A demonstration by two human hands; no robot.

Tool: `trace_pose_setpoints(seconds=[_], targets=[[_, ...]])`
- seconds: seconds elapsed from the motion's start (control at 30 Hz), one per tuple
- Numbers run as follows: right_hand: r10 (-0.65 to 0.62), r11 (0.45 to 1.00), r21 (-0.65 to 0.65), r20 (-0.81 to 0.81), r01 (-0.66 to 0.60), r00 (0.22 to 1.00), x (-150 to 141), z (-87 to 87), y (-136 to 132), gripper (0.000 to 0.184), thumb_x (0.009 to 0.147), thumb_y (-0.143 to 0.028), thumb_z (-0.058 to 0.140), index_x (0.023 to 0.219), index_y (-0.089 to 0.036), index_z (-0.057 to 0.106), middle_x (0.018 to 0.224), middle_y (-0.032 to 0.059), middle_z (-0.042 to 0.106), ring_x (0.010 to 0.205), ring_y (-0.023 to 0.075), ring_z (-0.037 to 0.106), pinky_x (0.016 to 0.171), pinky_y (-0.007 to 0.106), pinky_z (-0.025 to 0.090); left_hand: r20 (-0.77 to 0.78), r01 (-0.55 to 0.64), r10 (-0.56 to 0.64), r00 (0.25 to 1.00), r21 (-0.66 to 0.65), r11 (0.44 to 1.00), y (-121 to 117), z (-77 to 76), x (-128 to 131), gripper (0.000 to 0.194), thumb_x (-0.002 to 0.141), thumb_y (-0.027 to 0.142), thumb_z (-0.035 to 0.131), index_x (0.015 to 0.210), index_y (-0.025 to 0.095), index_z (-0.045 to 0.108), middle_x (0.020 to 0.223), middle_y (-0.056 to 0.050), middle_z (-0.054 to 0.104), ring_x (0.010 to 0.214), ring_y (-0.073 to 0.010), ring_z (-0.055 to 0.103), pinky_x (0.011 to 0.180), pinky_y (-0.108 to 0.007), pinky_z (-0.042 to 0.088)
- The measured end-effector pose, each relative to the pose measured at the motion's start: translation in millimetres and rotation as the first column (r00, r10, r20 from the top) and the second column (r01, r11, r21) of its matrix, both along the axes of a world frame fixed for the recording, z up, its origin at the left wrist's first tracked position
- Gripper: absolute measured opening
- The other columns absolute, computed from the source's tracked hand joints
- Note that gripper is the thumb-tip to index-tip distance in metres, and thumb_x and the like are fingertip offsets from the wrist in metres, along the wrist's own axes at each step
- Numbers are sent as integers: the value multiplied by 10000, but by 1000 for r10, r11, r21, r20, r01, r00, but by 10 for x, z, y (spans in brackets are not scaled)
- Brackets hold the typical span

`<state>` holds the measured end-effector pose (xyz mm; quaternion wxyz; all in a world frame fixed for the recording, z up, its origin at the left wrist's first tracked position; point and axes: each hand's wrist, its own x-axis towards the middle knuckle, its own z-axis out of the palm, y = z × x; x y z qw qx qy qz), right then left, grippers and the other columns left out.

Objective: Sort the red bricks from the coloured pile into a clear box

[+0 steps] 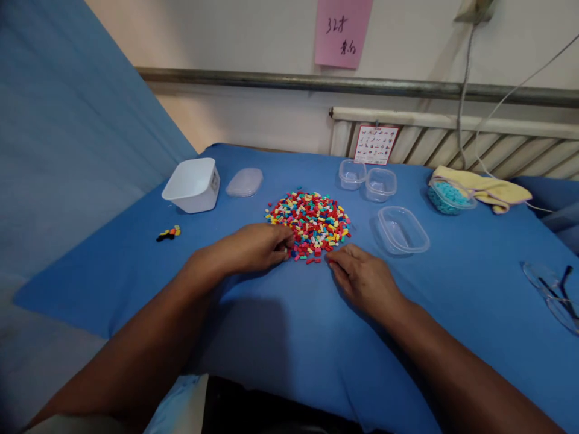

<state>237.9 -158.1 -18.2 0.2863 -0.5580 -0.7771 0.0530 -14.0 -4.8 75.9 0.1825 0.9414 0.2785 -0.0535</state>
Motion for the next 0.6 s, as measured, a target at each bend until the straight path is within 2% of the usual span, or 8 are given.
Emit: trace_pose_setpoints(seconds=[0.07,0.13,0.2,0.27,0.37,0.47,0.6], targets=[[-2,1000,9,21,2,1000,0,3,-5,248,1132,-236,543,1261,-187,750,1041,91,745,904,216,739,788,363,587,88,-1,-1,996,18,1000,39,-37,10,134,980,254,602,1044,210,710,984,-46,757,788,-196,625,676,-315,376],[-11,1000,12,49,11,999,-1,12,-13,244,1131,-241,543,1245,-191,753,1024,88,737,880,210,725,765,354,574,142,-57,51,989,41,998,128,-50,-29,171,995,257,588,1089,208,722,998,-48,767,820,-202,645,699,-315,393],[-19,1000,3,77,19,997,-3,26,-21,239,1125,-234,540,1222,-191,754,1024,90,735,882,214,719,758,352,565,165,-128,116,980,70,989,227,-55,-89,193,989,257,592,1106,208,737,1003,-49,774,838,-205,654,713,-315,400],[-29,1000,-8,89,29,996,-8,41,-27,233,1115,-224,536,1200,-189,750,1029,94,736,889,220,717,759,354,561,152,-152,139,979,78,985,291,-67,-129,188,970,244,602,1081,207,749,1000,-50,777,840,-204,655,715,-310,402],[-37,999,-21,76,39,996,-15,57,-35,220,1106,-217,535,1179,-184,740,1027,94,731,898,224,718,781,360,563,115,-60,57,992,25,998,283,-102,-116,205,973,239,590,1083,217,761,1012,-43,778,853,-199,658,726,-301,416],[-29,999,-26,43,30,999,-15,59,-39,205,1103,-217,541,1169,-185,732,1030,93,725,904,223,720,800,362,571,114,28,-26,993,-10,1000,210,-119,-67,258,967,228,597,1167,232,760,1082,-41,782,907,-205,672,773,-302,443],[-7,999,-38,31,8,999,2,57,-42,205,1106,-213,532,1170,-188,725,1035,92,723,900,220,716,797,363,572,35,-38,36,999,44,998,180,-86,-67,207,967,246,616,1125,231,748,1027,-41,779,835,-213,650,717,-314,403]])
